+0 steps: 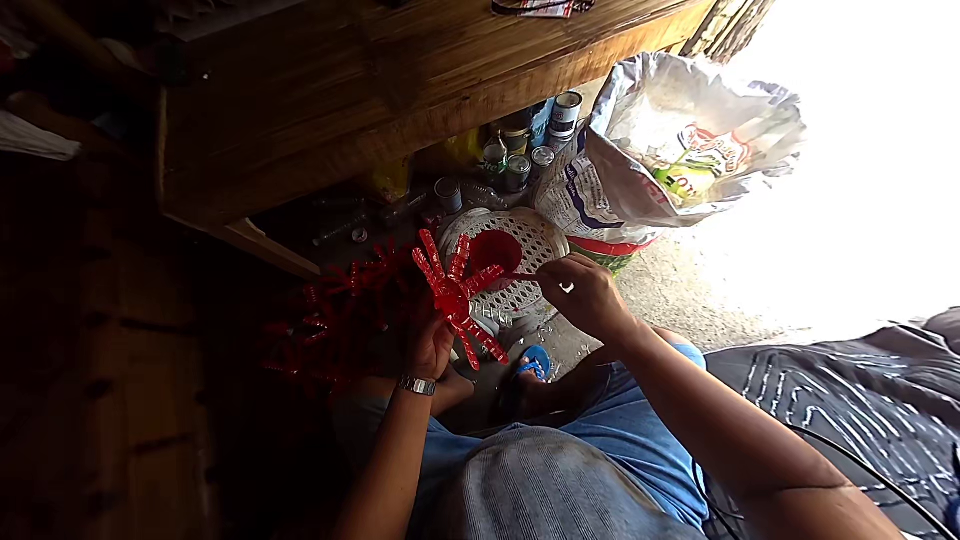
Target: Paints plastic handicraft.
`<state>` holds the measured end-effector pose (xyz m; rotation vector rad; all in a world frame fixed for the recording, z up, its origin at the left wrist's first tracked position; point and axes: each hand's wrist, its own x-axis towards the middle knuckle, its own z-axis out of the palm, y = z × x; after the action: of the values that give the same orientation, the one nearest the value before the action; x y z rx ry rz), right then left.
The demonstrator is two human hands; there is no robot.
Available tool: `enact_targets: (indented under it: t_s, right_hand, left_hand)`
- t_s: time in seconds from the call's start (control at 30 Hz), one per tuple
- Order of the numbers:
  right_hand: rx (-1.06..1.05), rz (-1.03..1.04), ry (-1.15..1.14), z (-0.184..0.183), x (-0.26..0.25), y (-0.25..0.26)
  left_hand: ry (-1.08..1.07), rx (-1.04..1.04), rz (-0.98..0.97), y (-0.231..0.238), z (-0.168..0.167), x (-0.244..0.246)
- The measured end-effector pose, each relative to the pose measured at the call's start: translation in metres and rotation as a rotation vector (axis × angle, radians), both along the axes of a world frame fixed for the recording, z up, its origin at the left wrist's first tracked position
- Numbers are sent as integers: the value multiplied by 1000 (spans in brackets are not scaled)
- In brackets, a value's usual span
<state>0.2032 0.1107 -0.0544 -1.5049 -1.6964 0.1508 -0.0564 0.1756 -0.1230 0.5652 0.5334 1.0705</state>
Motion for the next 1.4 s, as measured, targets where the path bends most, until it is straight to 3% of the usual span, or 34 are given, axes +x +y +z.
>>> enact_targets:
  t_s: [0.23, 0.33, 0.57, 0.8, 0.97, 1.03, 1.17, 1.27, 1.4]
  right_hand:
    - [-114, 7, 27, -4, -3, 11]
    - [-59, -22, 42, -3, -3, 0]
    - [3, -102, 107, 12, 14, 1]
    - [-267, -106, 164, 11, 24, 57]
    - [-523, 18, 13, -6, 28, 101]
    - [-565, 75, -64, -15, 27, 109]
    - [-517, 127, -156, -27, 25, 107]
    - [-394, 67, -83, -17, 27, 91]
    - [-360, -127, 240, -2, 30, 62]
  left_hand:
    - [-13, -27, 20, -2, -4, 1]
    - [36, -31, 38, -3, 0, 0]
    - [-139, -116, 22, -3, -1, 4]
    - [-227, -66, -14, -3, -6, -14]
    - [-55, 55, 119, -13, 1, -31]
    - [-45, 69, 201, -14, 2, -33]
    - [-170, 25, 137, -9, 7, -33]
    - [-201, 7, 54, -2, 9, -28]
    - [-293, -11, -2, 10, 3, -10]
